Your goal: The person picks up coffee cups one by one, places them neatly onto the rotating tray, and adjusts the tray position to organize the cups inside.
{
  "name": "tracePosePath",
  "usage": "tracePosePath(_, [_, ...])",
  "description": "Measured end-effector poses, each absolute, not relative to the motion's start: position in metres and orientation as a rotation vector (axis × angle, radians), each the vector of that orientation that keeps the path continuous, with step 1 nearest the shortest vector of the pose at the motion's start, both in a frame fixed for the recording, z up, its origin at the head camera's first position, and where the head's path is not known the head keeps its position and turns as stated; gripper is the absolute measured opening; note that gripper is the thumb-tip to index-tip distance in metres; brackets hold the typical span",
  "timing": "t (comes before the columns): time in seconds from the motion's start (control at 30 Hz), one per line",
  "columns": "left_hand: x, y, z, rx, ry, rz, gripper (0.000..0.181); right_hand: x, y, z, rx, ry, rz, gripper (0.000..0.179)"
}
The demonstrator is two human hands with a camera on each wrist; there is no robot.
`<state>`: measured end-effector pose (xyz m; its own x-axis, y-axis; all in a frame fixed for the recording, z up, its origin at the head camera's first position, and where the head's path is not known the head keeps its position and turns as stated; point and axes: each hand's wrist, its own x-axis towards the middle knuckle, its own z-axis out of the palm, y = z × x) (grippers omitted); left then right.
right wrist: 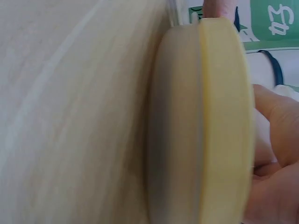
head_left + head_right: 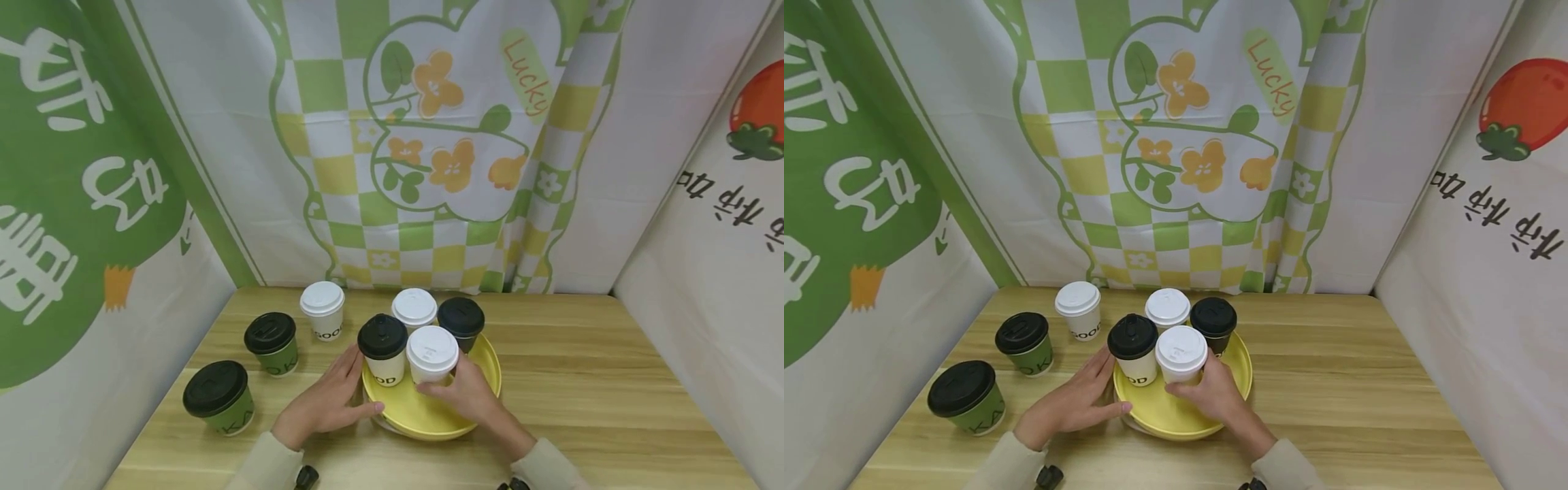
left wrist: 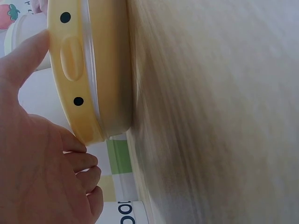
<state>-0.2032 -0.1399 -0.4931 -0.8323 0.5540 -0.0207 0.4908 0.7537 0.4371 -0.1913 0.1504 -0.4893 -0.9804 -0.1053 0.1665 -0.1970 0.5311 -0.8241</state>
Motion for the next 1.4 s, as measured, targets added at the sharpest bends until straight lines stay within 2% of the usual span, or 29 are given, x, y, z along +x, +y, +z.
tracePosePath(0.23, [-0.203,-0.139,-0.491,0.835,2.793,0.624,0.112,-0.176,0.171,-0.471,0.283,-2.834,1.334,0.094])
tracePosePath(0.47, [-0.205,-0.139,-0.490,0.836,2.799,0.620,0.111,-0.158,0.211,-0.444,0.412,-2.946,1.256,0.089])
tracePosePath(0.67, [-0.205,-0.139,-0.489,0.836,2.793,0.621,0.111,-0.153,0.247,-0.439,0.489,-2.980,1.074,0.088])
tracePosePath(1.0, [-0.205,-0.142,-0.489,0.815,2.785,0.623,0.111,-0.161,0.271,-0.460,0.522,-3.042,0.924,0.122])
tracePosePath(1.4, [-0.206,-0.140,-0.494,0.792,2.784,0.603,0.112,-0.181,0.273,-0.491,0.786,-2.939,0.899,0.138])
